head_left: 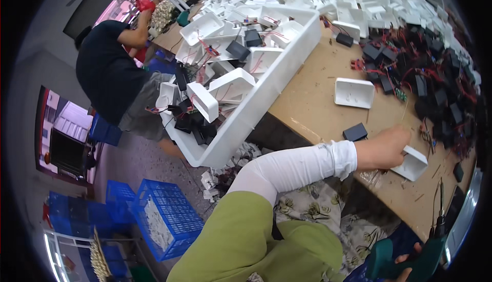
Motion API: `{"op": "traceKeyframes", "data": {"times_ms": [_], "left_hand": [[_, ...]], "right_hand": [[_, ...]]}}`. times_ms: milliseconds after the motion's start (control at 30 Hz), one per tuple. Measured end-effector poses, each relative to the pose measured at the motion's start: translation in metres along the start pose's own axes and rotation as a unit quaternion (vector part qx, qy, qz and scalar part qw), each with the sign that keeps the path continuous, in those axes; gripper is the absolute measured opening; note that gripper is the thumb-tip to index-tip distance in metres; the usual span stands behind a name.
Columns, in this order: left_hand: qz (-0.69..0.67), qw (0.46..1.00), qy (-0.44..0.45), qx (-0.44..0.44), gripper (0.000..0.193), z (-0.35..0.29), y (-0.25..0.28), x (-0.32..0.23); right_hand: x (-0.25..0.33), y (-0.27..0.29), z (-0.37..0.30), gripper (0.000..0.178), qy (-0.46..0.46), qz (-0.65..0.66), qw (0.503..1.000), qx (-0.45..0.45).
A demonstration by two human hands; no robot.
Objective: Soldering electronic components and wires into white plastic housings at a factory workbench.
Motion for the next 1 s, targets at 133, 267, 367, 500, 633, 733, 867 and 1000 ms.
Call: {"op": "traceKeyframes", "data": {"times_ms": [133,267,367,500,633,733,867,1000], "left_hand": [[-0.001,1.0,0.01,-0.003,0.018,-0.003,0.007,-0.005],[0.021,1.0,0.004,-0.001,0.018,0.002,0.006,-0.008],[0.029,1.0,-0.003,-0.012,0.017,0.002,0.006,-0.011],[0.034,0.999,0.004,-0.012,0.016,-0.003,0.014,-0.023],[0.114,0.993,0.028,0.018,0.016,-0.01,0.022,-0.033],[0.143,0.989,0.02,0.015,0.018,-0.019,0.021,-0.028],[0.101,0.984,-0.064,-0.134,0.018,-0.027,0.035,-0.017],[-0.2,0.937,0.211,-0.193,0.016,-0.041,0.102,-0.034]], "right_hand": [[0.011,0.02,-0.015,0.072,0.029,-0.055,0.997,-0.042],[-0.016,0.068,-0.017,0.067,0.03,-0.105,0.983,-0.146],[-0.01,0.054,-0.007,0.062,0.058,-0.091,0.984,-0.14],[0.004,0.049,-0.004,0.021,0.278,-0.445,0.841,-0.133],[0.006,0.052,-0.002,0.022,0.213,-0.388,0.887,-0.13],[-0.003,0.054,0.002,0.023,0.148,-0.304,0.925,-0.172],[-0.008,0.036,0.046,0.048,0.353,0.116,0.899,0.23],[0.01,0.04,0.004,0.026,0.144,-0.149,0.97,-0.131]]}}
Point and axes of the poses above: each hand's wrist, its own z-axis towards the middle knuckle, its own y-axis out of the back of the hand, x = y × z, the point moved 3 cm from there along z, towards the middle knuckle, and after that the axes turned 10 degrees about -x, right-handed, at the moved point
